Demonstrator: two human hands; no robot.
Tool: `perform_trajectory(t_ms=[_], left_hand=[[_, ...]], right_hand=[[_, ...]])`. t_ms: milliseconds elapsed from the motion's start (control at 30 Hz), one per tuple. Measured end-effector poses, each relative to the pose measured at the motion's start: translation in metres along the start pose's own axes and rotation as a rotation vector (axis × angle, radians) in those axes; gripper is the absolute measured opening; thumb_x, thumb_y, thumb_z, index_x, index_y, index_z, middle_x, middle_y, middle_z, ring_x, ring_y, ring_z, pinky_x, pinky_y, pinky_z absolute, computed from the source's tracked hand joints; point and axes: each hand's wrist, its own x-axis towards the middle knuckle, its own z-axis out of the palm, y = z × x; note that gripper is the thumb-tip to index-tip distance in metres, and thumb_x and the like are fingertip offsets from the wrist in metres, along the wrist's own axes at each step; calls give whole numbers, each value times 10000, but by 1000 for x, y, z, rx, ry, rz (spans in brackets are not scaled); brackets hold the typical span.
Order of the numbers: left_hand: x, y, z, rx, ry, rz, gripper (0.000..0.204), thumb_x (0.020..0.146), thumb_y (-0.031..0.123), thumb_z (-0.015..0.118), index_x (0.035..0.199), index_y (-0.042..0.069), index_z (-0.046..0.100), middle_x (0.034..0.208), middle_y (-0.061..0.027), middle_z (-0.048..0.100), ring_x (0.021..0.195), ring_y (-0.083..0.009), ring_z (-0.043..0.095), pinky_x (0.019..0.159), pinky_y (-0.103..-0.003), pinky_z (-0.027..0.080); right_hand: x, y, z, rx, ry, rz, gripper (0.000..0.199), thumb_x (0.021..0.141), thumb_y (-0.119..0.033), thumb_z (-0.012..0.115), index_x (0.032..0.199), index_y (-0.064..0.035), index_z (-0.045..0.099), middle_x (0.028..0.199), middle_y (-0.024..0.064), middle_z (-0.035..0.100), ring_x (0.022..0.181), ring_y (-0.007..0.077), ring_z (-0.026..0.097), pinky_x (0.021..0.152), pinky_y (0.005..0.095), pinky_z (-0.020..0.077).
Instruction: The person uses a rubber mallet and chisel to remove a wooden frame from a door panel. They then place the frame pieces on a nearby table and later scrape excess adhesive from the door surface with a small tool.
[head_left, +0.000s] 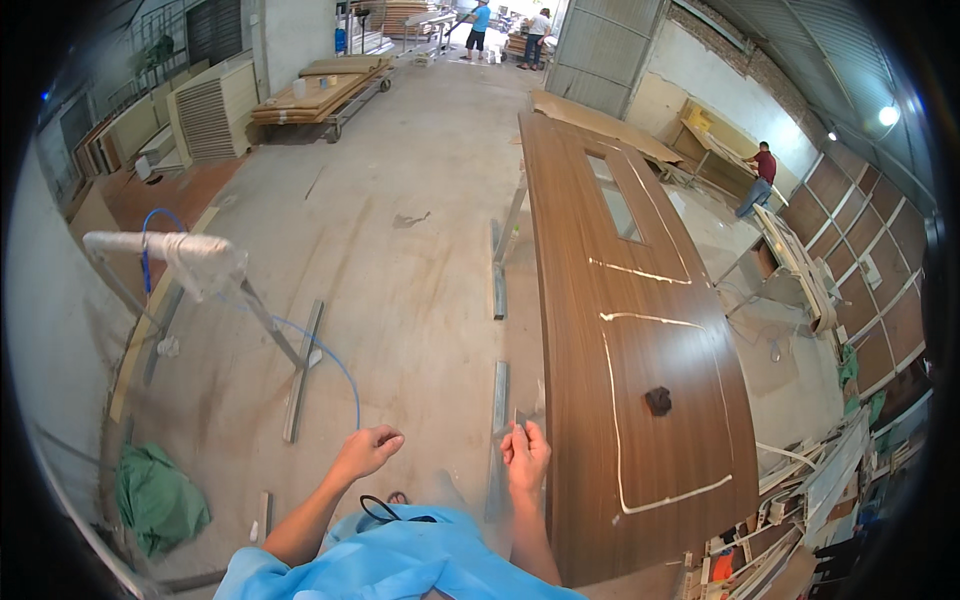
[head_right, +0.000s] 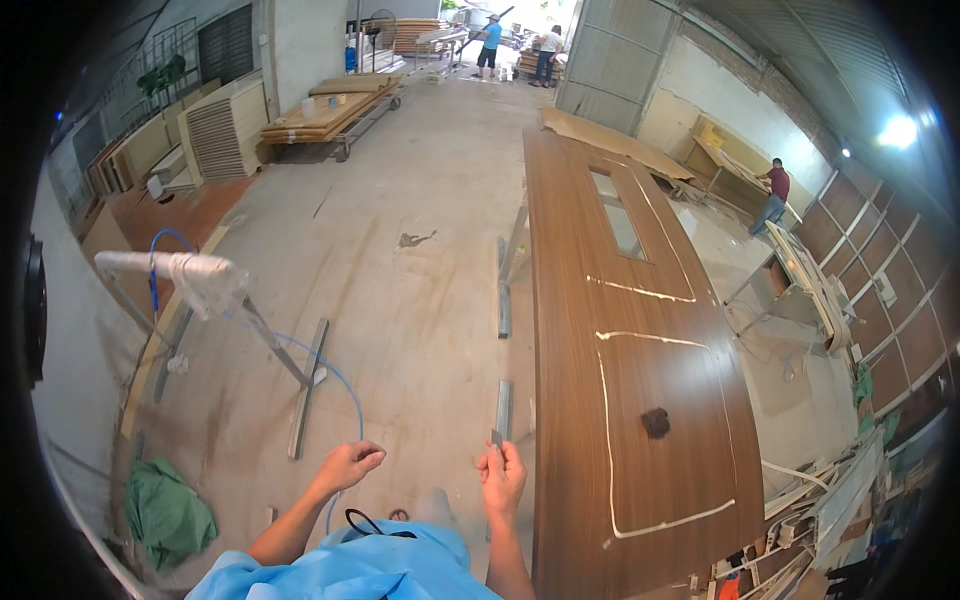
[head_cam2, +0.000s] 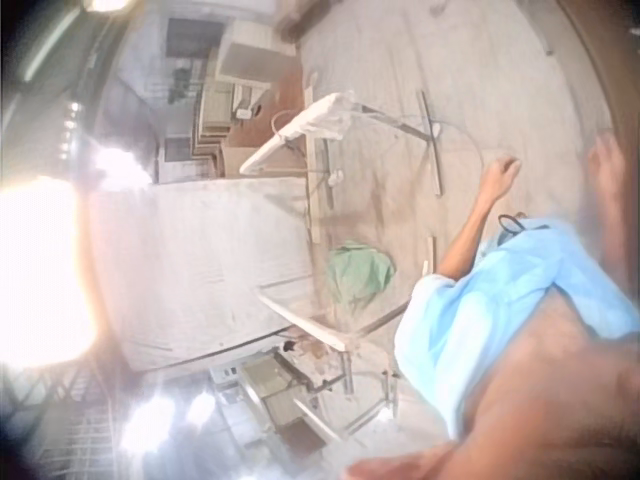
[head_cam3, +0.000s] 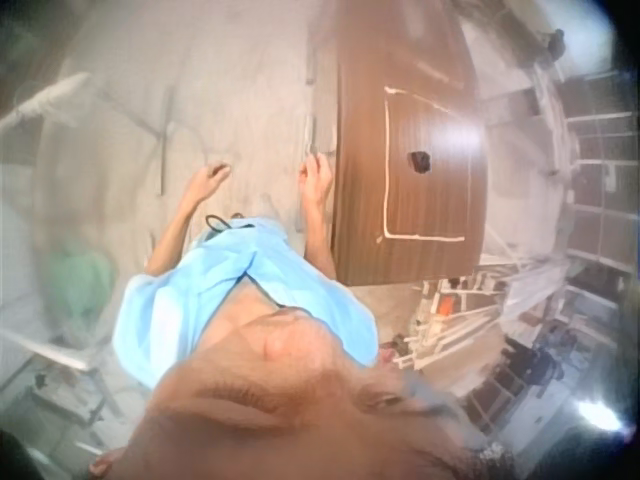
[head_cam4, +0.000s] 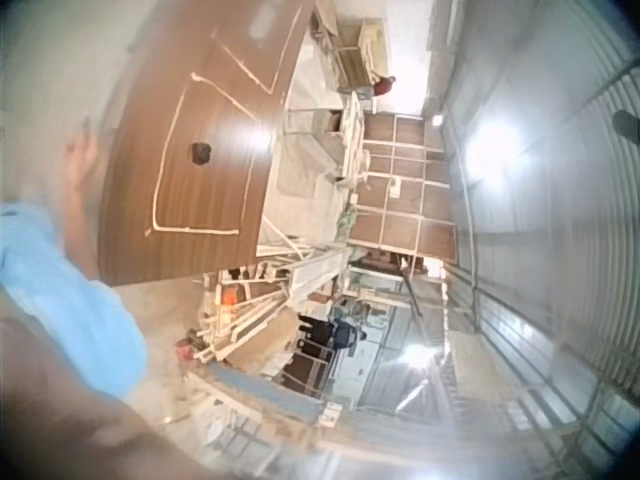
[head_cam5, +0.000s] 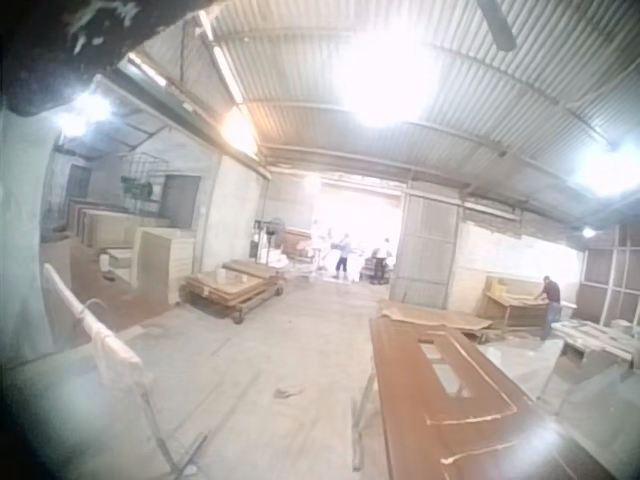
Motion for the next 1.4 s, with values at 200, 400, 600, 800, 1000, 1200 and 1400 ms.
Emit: perform_trajectory(t_ms=[200, 400, 600, 800, 1000, 1200, 1400], left_hand=[[198, -48, -30, -46, 12, -54, 375, 934, 365, 666, 1110, 43, 743, 969, -184, 754, 908, -320, 726, 821, -407, 552], [407, -48, -62, 30, 44, -160, 374, 927, 358, 674, 1095, 32, 748, 924, -188, 752, 878, -302, 732, 783, -398, 552], [612, -12, -105, -42, 97, -165, 321, 940, 318, 660, 1046, 28, 749, 887, -172, 750, 837, -269, 730, 765, -382, 549], [862, 31, -129, 11, -2, -81, 324, 934, 310, 661, 1047, 18, 746, 908, -190, 746, 861, -307, 731, 776, -406, 548], [1102, 135, -181, 111, -101, 101, 306, 935, 306, 650, 1064, 45, 744, 942, -192, 739, 895, -353, 718, 784, -416, 545], [1307, 228, -201, 244, -149, 284, 298, 933, 299, 647, 1062, 49, 743, 936, -186, 736, 894, -358, 714, 797, -446, 547], [1480, 284, -176, 246, -6, 400, 291, 918, 246, 651, 1066, 9, 731, 977, -202, 734, 941, -382, 699, 831, -465, 543]], right_hand=[[177, 39, 55, -178, 67, 21, 222, 1049, -131, 505, 1116, 32, 640, 698, 14, 611, 556, 44, 459, 512, 220, 371], [414, 38, 144, -295, 26, -38, 194, 1017, -123, 538, 1105, 11, 647, 717, 33, 646, 578, 76, 519, 531, 262, 417], [601, -21, 211, -286, -66, -157, 169, 1006, -116, 567, 1074, 7, 661, 723, 39, 667, 596, 87, 561, 547, 277, 449], [798, 3, 251, -252, 119, -123, 165, 1024, -105, 546, 1069, 18, 646, 744, 34, 664, 597, 68, 534, 545, 247, 434], [968, -4, 303, -258, 190, -41, 150, 1035, -96, 529, 1034, 23, 622, 745, 41, 656, 587, 57, 509, 534, 231, 419], [1098, -40, 321, -293, 399, -79, 162, 1017, -75, 507, 1093, 39, 594, 731, 51, 665, 553, 68, 517, 512, 257, 425], [1264, -66, 309, -374, 471, -150, 194, 1005, -55, 486, 1142, 60, 560, 714, 65, 665, 528, 74, 515, 494, 270, 426]])
